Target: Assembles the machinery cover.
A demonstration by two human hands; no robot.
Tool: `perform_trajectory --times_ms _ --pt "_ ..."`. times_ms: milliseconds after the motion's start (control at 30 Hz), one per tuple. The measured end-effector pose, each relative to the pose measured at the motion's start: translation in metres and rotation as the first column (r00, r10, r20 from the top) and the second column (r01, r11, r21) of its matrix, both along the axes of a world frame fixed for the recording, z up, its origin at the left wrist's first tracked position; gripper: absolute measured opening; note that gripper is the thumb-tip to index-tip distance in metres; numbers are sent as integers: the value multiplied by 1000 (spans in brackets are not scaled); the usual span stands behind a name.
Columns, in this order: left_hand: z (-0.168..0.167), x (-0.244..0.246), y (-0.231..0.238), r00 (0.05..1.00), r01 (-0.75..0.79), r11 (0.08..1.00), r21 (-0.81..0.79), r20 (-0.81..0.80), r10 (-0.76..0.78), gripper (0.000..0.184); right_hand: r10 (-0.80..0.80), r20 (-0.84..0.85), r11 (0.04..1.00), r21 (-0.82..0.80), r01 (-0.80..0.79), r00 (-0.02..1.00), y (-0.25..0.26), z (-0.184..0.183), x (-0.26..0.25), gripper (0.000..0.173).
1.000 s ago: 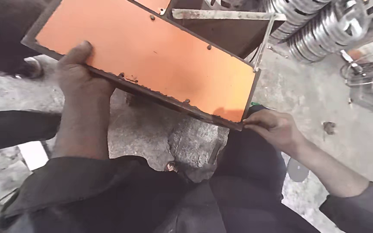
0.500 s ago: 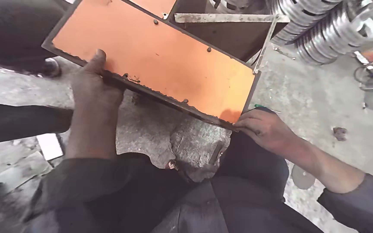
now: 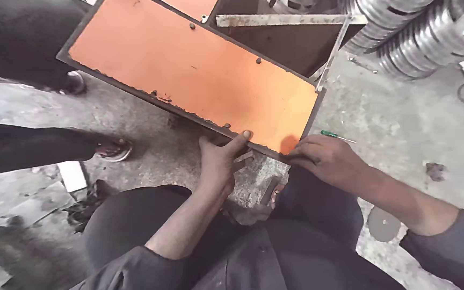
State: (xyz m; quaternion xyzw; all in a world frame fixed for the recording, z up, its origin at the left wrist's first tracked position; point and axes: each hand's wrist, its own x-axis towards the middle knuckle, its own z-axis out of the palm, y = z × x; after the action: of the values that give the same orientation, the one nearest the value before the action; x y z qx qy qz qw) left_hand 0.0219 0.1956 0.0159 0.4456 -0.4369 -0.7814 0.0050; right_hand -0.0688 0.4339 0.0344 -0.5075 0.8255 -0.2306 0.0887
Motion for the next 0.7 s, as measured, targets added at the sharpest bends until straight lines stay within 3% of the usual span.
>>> perform_trajectory --times_ms 133,233,367,533,700 --pt "3 2 10 999 32 999 -37 27 -31 65 -69 39 996 51 67 997 -4 0 2 25" --pt "-1 3 25 981 188 979 77 35 -191 45 -74 30 996 50 72 997 -4 -2 4 31" --pt "-10 -4 31 971 234 963 133 23 -239 34 -70 4 997 35 70 998 -4 -6 9 29" --pt "-11 -8 28 962 269 957 108 8 -271 33 -142 49 989 -45 144 989 2 -21 10 30" --pt "-16 -5 25 956 293 954 61 -30 -291 34 -141 72 955 -253 155 987 5 -50 11 28"
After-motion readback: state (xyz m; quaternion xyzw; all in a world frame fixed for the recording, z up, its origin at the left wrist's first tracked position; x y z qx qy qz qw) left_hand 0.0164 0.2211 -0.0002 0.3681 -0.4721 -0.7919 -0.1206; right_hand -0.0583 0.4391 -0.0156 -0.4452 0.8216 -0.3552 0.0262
